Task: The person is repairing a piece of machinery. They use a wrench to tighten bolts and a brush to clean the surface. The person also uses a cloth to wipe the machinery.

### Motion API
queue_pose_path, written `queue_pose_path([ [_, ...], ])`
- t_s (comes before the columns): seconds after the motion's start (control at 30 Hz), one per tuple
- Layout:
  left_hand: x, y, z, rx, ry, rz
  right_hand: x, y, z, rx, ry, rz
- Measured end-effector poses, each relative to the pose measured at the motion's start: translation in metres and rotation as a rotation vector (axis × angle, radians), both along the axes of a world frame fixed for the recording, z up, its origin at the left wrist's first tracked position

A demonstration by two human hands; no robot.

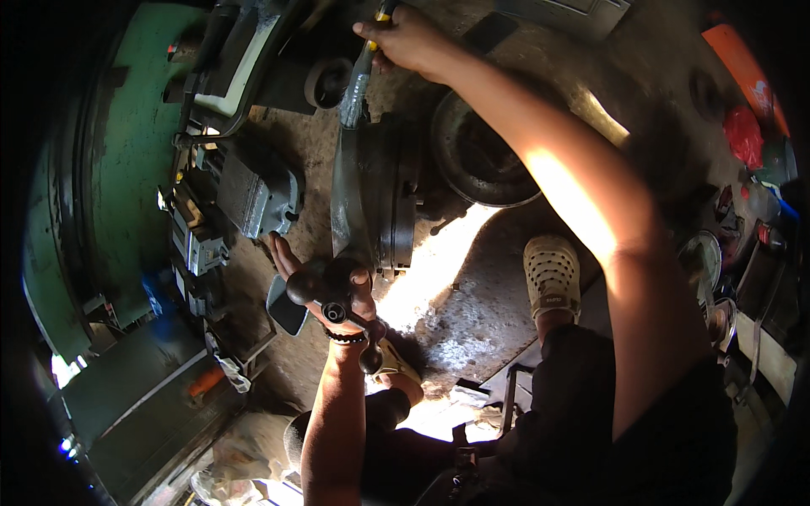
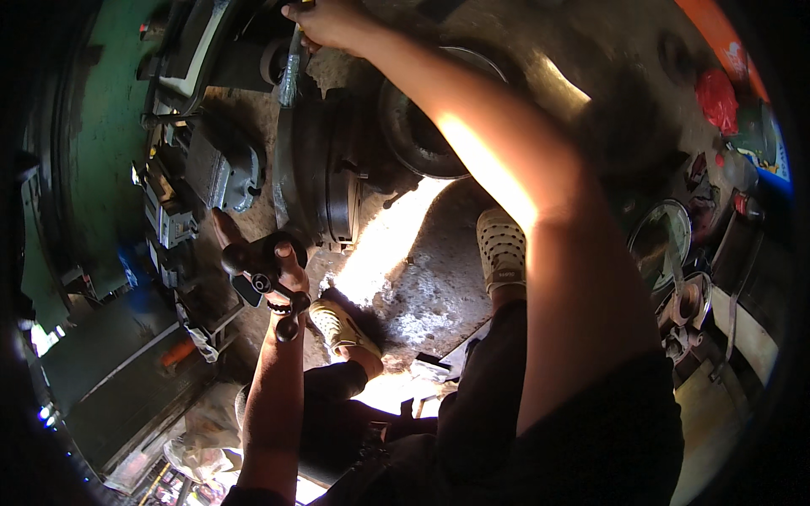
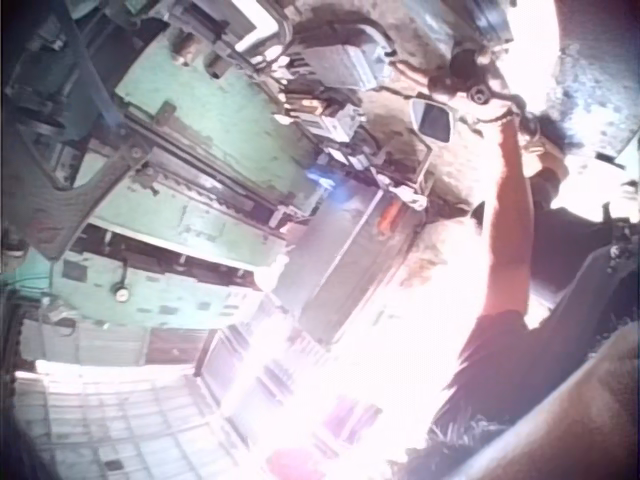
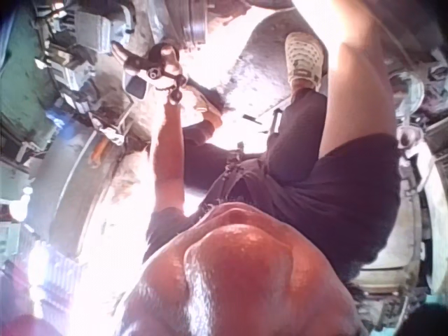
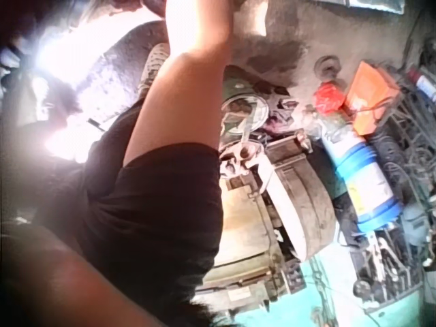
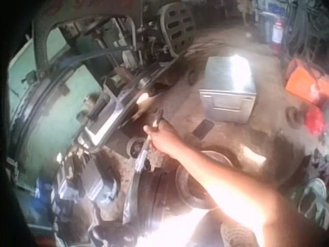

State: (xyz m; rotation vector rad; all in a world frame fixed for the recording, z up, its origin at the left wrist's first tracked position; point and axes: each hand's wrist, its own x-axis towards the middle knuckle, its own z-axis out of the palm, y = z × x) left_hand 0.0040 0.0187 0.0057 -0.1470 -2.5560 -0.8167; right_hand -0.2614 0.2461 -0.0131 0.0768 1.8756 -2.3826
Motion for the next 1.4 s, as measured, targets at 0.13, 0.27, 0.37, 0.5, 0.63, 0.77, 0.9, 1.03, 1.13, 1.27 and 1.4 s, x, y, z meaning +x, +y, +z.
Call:
queue_pose_path([
  [0.13,-0.004,0.003,0.005,-0.038,0.050,-0.105,-0.008,-0.003,-0.030,0.555,0.688,-0.446],
  [0.27,-0.003,0.004,0.004,-0.025,0.049,-0.149,-0.010,0.004,-0.041,0.409,0.392,-0.365],
  [0.37,-0.003,0.006,0.003,-0.069,0.066,-0.158,-0.007,0.001,-0.040,0.094,0.093,-0.165],
  [0.5,0.001,0.006,0.003,-0.106,0.083,-0.167,0.003,-0.003,-0.037,0.533,0.482,-0.431],
  [0.63,0.001,0.000,0.003,-0.155,0.100,-0.188,0.005,0.016,-0.035,0.304,0.519,-0.512],
  [0.77,-0.001,-0.006,0.002,-0.198,0.123,-0.188,0.012,0.054,-0.035,0.354,0.577,-0.636],
  [0.9,-0.003,-0.006,0.001,-0.231,0.139,-0.180,0.029,0.089,-0.038,0.472,0.412,-0.602],
  [1.03,-0.005,-0.005,-0.002,-0.260,0.158,-0.166,0.037,0.111,-0.039,0.017,0.145,-0.454],
  [1.13,-0.007,-0.003,-0.003,-0.274,0.171,-0.160,0.039,0.117,-0.039,-0.272,0.069,-0.493],
  [1.27,-0.009,0.001,-0.002,-0.297,0.194,-0.145,0.043,0.123,-0.035,-0.405,-0.107,-0.506],
  [1.4,-0.008,-0.001,-0.004,-0.315,0.200,-0.127,0.048,0.127,-0.030,-0.396,-0.130,-0.469],
])
